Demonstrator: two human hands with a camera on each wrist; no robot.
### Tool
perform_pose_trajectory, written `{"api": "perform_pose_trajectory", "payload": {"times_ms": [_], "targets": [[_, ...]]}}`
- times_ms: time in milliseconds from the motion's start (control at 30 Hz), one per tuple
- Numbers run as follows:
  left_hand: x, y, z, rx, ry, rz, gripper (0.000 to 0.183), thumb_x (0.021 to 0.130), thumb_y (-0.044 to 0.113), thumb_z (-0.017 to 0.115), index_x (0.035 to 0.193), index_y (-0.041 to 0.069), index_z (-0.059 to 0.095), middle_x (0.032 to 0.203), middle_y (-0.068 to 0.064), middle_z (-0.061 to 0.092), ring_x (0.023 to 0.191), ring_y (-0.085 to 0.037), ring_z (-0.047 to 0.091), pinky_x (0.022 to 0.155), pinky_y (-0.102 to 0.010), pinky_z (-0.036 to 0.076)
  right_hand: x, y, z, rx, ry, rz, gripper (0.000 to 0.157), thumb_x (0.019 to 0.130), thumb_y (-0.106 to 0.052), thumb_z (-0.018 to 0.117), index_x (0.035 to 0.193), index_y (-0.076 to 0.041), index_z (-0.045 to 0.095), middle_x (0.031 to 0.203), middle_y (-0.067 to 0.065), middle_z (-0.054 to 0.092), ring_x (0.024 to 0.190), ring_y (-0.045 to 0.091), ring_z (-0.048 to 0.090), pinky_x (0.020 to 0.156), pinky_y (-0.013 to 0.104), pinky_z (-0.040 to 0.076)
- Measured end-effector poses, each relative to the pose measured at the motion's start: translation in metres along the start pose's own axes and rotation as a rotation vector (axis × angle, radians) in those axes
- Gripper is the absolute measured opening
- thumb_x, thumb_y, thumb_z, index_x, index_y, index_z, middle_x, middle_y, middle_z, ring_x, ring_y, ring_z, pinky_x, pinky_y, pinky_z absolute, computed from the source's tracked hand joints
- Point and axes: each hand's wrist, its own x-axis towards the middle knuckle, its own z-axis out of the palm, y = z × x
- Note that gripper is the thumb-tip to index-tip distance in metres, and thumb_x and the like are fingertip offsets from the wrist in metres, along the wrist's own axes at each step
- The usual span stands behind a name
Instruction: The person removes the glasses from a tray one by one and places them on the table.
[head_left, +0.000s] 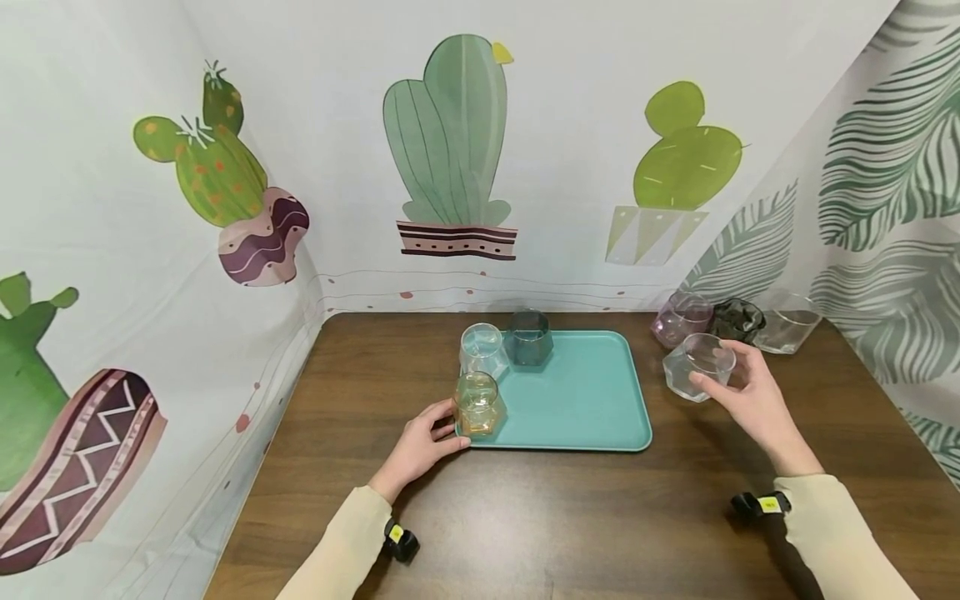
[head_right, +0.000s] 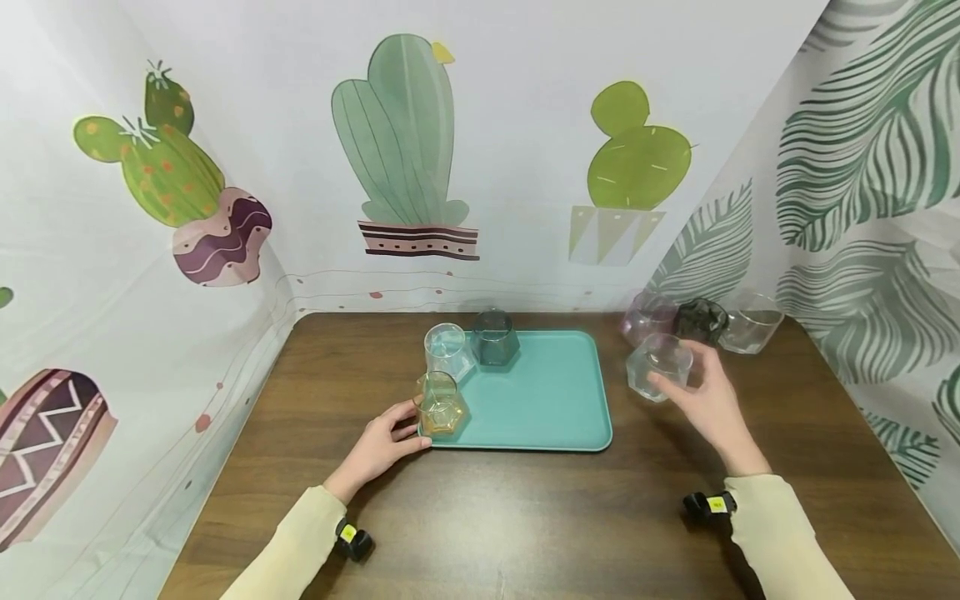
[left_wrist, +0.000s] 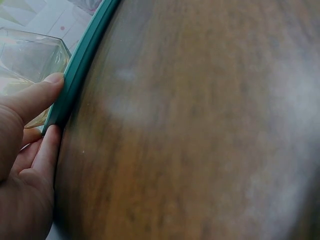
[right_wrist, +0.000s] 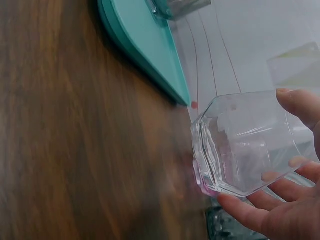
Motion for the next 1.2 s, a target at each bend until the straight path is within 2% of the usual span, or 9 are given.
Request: {"api": "perform_pose_trajectory", "payload": {"times_ms": [200,433,500,667,833,967,1200], "targets": [[0.0,0.0,0.0,0.004,0.004,-0.015,0.067,0.088,0.008,0.085,0.149,0.005,0.056,0.151,-0.016,0.053,0.133,-0.032,0.059,0.104,-0.03,0.056,-0.002,0.008,-0.011,-0.027,0.03,0.025,0.078,0.095,-0.023,0.079,0.151,0.007,0.034,0.138,0.028,0.05,0.098,-0.014,0.047,0.071,0.002,0.042],[-0.001,0.0,0.001,0.0,-0.001,-0.008,0.067,0.088,0.009,0.085,0.149,0.004,0.055,0.151,-0.017,0.053,0.134,-0.033,0.058,0.104,-0.031,0.056,-0.002,0.021,-0.024,-0.044,0.083,0.057,0.078,0.094,-0.023,0.08,0.15,0.008,0.035,0.127,0.005,0.056,0.093,-0.013,0.05,0.068,0.004,0.042],[-0.001,0.001,0.0,0.003,-0.003,-0.009,0.067,0.088,0.008,0.085,0.149,0.004,0.055,0.151,-0.017,0.052,0.134,-0.032,0.058,0.104,-0.031,0.056,-0.003,0.025,-0.027,-0.066,0.088,0.069,0.079,0.094,-0.024,0.08,0.15,0.007,0.035,0.127,0.005,0.056,0.092,-0.014,0.048,0.067,0.004,0.041],[0.0,0.001,0.0,0.0,0.003,-0.016,0.067,0.088,0.007,0.085,0.149,0.005,0.056,0.152,-0.016,0.053,0.134,-0.032,0.058,0.104,-0.03,0.056,-0.003,0.033,-0.036,-0.107,0.098,0.093,0.079,0.094,-0.027,0.079,0.151,0.006,0.035,0.13,0.021,0.054,0.091,-0.014,0.045,0.066,0.006,0.04],[0.0,0.0,0.001,0.006,0.008,0.006,0.066,0.089,0.008,0.084,0.148,0.001,0.055,0.15,-0.021,0.053,0.133,-0.036,0.058,0.104,-0.033,0.056,-0.004,0.038,-0.046,-0.14,0.101,0.131,0.082,0.095,-0.032,0.077,0.152,0.007,0.033,0.135,0.028,0.05,0.094,-0.014,0.038,0.067,0.013,0.037],[-0.002,-0.001,0.001,-0.002,0.008,0.005,0.066,0.089,0.009,0.084,0.148,0.001,0.055,0.15,-0.022,0.052,0.132,-0.036,0.059,0.104,-0.034,0.056,-0.004,0.043,-0.053,-0.165,0.107,0.15,0.084,0.095,-0.034,0.077,0.152,0.007,0.033,0.134,0.028,0.05,0.095,-0.013,0.036,0.067,0.017,0.036],[-0.001,0.0,0.002,-0.002,0.014,0.004,0.065,0.089,0.005,0.083,0.148,-0.001,0.055,0.15,-0.023,0.052,0.131,-0.038,0.059,0.104,-0.039,0.057,-0.002,0.054,-0.068,-0.158,0.128,0.175,0.084,0.095,-0.033,0.076,0.152,0.009,0.031,0.126,0.02,0.05,0.093,-0.011,0.036,0.063,0.012,0.036]]}}
